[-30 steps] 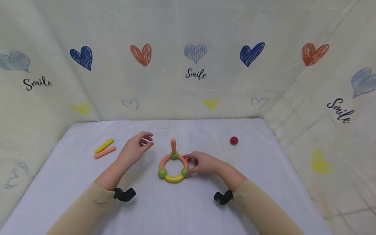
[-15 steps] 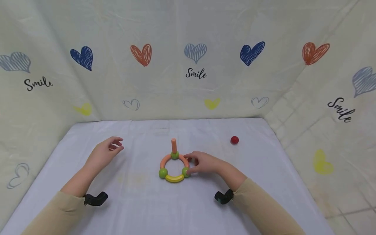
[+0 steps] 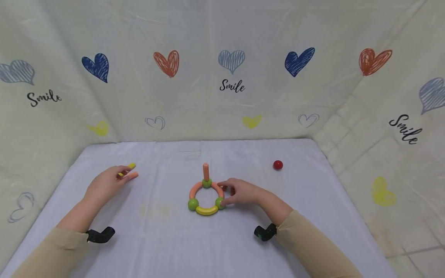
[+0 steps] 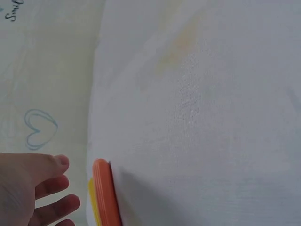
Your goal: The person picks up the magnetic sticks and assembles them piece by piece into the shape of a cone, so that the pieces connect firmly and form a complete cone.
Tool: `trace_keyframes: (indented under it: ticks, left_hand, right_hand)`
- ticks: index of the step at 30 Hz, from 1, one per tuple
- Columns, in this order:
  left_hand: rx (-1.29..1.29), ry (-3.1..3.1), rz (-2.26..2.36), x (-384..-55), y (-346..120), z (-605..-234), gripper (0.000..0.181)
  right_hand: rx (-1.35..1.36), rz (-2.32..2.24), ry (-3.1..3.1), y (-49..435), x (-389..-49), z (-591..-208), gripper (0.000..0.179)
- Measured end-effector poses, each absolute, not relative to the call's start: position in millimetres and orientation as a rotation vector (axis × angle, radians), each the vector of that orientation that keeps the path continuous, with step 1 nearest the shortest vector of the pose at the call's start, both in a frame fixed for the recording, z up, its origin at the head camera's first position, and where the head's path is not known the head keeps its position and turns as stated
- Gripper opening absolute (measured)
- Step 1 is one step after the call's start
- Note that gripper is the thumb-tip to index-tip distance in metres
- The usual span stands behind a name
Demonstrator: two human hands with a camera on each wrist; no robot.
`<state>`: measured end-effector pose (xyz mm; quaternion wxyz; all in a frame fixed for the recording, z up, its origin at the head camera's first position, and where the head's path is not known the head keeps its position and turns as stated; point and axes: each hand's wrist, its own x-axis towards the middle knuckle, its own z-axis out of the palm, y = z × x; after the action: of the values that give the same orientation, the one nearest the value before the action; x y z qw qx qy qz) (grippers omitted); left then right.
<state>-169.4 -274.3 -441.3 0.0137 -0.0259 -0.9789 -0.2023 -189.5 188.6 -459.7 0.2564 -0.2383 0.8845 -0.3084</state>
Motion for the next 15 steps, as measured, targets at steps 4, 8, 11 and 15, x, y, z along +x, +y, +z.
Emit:
trace_keyframes:
  ticks: [4,8,11,15]
  left_hand:
    - [-0.127,-3.087,-0.489,-175.0,-274.8,-443.3,0.046]
    - [-0.170,-3.097,-0.380,-180.3,-272.7,-446.6,0.041]
    - [-0.197,-3.097,-0.325,-183.9,-270.7,-448.6,0.037]
    - [-0.224,-3.106,-0.280,-187.8,-269.7,-450.6,0.034]
  right_hand:
    - [-0.653,-0.852,2.392,188.7,-189.4,-459.9,0.068]
    - [-0.652,-0.847,2.393,188.6,-190.1,-461.0,0.069]
    - [-0.650,-0.838,2.398,188.5,-190.3,-461.2,0.069]
    - [-0.648,-0.820,2.404,188.6,-190.2,-460.7,0.069]
